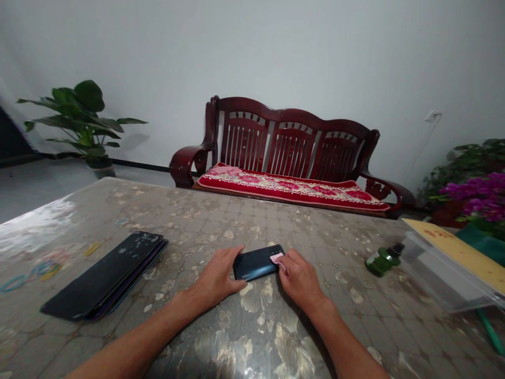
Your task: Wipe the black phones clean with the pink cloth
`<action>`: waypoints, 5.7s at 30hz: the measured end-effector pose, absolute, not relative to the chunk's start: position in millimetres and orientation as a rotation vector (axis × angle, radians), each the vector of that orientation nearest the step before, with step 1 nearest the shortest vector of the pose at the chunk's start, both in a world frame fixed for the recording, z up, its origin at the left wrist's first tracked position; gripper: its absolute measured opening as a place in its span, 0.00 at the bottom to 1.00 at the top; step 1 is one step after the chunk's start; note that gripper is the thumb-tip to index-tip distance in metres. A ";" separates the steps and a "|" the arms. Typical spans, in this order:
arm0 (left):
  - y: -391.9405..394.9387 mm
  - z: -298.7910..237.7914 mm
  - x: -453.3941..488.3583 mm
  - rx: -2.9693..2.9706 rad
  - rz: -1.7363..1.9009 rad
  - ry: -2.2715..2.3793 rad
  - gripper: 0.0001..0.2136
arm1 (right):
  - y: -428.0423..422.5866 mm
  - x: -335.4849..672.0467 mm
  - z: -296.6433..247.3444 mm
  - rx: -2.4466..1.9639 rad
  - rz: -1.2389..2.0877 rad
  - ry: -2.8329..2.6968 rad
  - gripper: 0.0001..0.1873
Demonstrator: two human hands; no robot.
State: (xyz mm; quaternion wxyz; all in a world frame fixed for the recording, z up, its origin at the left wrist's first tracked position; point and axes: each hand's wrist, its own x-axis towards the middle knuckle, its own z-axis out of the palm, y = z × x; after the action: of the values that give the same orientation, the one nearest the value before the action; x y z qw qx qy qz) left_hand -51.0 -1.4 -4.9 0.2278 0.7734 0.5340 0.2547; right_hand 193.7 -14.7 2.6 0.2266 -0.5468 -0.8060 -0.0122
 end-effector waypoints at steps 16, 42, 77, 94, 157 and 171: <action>-1.2 -6.7 -50.0 2.123 0.721 1.477 0.37 | -17.1 189.8 1.4 -1.454 -0.014 -2.276 0.15; 2.3 -9.9 -50.7 2.146 0.719 1.452 0.38 | -2.4 188.0 -2.3 -1.485 0.134 -2.158 0.12; 5.1 -4.0 -52.8 2.098 0.675 1.480 0.45 | 7.9 155.2 7.1 -1.536 0.045 -2.227 0.12; 4.8 -1.9 -52.7 2.095 0.688 1.462 0.45 | 2.3 141.1 9.5 -1.295 0.012 -2.445 0.11; 12.3 -12.1 -58.3 2.160 0.746 1.383 0.42 | -33.1 175.1 10.0 -1.645 -0.093 -2.267 0.13; 4.4 -0.1 -58.2 2.448 0.549 1.419 0.35 | -27.6 188.2 8.6 -1.784 -0.068 -2.145 0.15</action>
State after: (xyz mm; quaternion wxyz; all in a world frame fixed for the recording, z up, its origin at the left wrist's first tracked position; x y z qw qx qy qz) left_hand -58.2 4.4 -0.1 0.1292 0.8421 0.4883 0.1889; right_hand 188.2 -27.6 8.6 0.1744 -0.6294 -0.7569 -0.0242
